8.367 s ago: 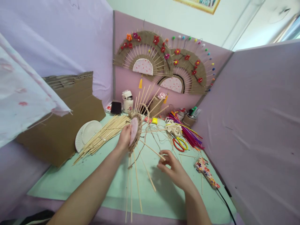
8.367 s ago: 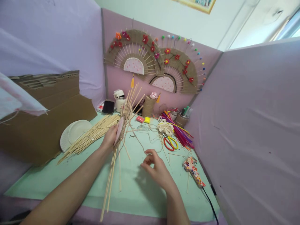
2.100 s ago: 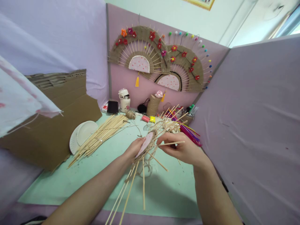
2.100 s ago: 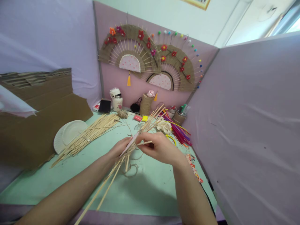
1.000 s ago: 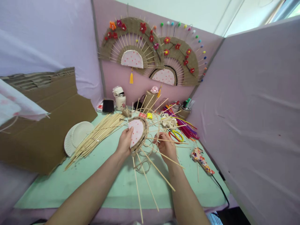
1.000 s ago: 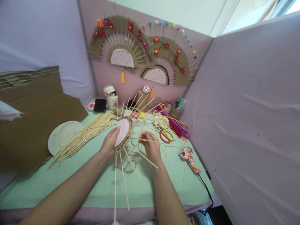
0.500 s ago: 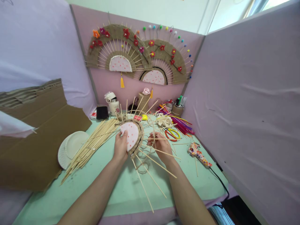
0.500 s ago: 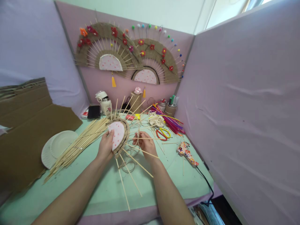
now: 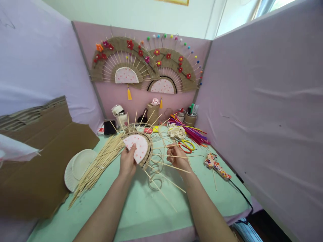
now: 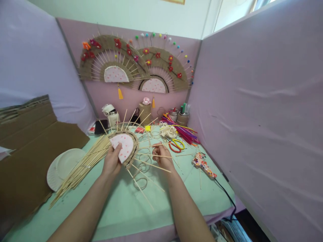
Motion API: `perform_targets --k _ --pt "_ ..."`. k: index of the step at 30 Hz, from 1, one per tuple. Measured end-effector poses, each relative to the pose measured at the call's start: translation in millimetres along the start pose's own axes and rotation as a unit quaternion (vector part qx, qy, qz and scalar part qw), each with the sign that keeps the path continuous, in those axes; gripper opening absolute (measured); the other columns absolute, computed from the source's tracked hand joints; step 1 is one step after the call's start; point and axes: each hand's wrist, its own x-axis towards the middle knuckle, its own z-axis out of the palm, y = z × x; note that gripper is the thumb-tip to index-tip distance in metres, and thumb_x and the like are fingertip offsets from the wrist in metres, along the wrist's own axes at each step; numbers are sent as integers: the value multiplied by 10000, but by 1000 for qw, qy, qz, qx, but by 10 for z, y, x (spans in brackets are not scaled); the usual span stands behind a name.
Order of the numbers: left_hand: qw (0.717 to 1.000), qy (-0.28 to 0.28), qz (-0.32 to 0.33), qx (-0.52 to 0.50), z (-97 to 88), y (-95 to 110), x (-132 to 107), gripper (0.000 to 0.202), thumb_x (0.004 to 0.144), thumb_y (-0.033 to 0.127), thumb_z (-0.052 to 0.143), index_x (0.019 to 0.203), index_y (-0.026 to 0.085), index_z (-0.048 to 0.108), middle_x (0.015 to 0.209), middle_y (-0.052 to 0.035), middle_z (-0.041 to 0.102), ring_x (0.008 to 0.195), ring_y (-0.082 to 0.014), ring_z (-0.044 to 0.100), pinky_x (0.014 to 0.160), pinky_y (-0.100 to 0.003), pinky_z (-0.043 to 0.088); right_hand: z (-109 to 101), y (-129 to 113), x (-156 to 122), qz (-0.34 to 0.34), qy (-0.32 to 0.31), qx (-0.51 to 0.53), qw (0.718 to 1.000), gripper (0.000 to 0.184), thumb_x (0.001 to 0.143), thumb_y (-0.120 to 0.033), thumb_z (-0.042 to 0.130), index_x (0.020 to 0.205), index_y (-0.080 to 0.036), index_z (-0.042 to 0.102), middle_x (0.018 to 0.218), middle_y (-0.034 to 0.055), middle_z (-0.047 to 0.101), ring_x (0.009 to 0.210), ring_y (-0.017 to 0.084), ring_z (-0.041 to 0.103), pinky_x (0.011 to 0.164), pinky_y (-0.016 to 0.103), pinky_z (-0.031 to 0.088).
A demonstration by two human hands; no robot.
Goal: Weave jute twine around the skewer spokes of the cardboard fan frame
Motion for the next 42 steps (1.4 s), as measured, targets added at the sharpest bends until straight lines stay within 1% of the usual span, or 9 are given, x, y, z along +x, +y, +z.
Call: perform_targets --k 3,7,11,14,21,24,31,36,42 --pt "999 -12 -43 -24 0 28 -7 124 803 111 643 923 125 667 892 -84 731 706 -129 693 741 -261 572 -34 -17 30 25 12 35 999 366 677 -525 711 760 -181 619 465 -59 504 379 51 346 405 188 297" --pt "995 -11 -85 -53 19 72 -18 181 789 44 622 931 144 675 877 -59 736 671 -108 684 687 -224 573 -64 -16 50 46 31 55 997 376 681 -541 707 756 -183 620 470 -53 512 403 62 394 409 183 324" --pt "992 -20 -109 -67 21 94 -11 223 793 27 600 959 158 670 874 -48 736 691 -116 690 639 -209 569 -93 -17 69 45 62 86 993 339 716 -511 693 762 -182 627 482 -53 519 419 61 417 423 175 351" --pt "991 -22 -116 -69 16 98 -11 256 783 20 607 985 166 665 900 -49 736 719 -123 694 634 -211 571 -110 -36 85 42 65 110 991 319 725 -484 698 767 -175 631 487 -54 515 411 52 401 428 173 362" --pt "988 -28 -136 -74 46 122 -70 205 764 -11 593 903 126 656 806 -43 729 626 -118 679 558 -202 564 -152 -36 149 24 93 134 986 299 704 -451 723 731 -177 605 465 -73 476 383 43 374 396 164 329" --pt "987 -37 -137 -75 49 126 -81 190 760 -14 589 877 123 651 799 -45 726 634 -123 680 568 -208 566 -181 -18 163 19 92 125 988 288 718 -443 713 745 -182 596 476 -69 483 386 50 389 392 170 327" --pt "982 -57 -161 -77 51 164 -95 197 770 -19 573 887 120 650 781 -48 725 639 -127 685 589 -214 576 -230 -76 221 -3 123 168 978 238 740 -392 699 734 -181 591 468 -71 482 395 57 417 390 174 343" --pt "980 -58 -176 -76 83 202 -124 244 783 -32 550 946 120 649 765 -38 727 601 -118 679 540 -193 564 -286 -131 266 -31 154 180 971 221 733 -383 682 713 -189 578 452 -81 467 372 51 389 410 184 378" --pt "980 -59 -172 -86 75 180 -109 243 749 -53 565 891 128 642 770 -24 723 592 -106 672 531 -176 554 -295 -163 206 -79 165 156 971 169 690 -320 702 705 -203 580 563 -61 580 491 64 526 514 193 471"
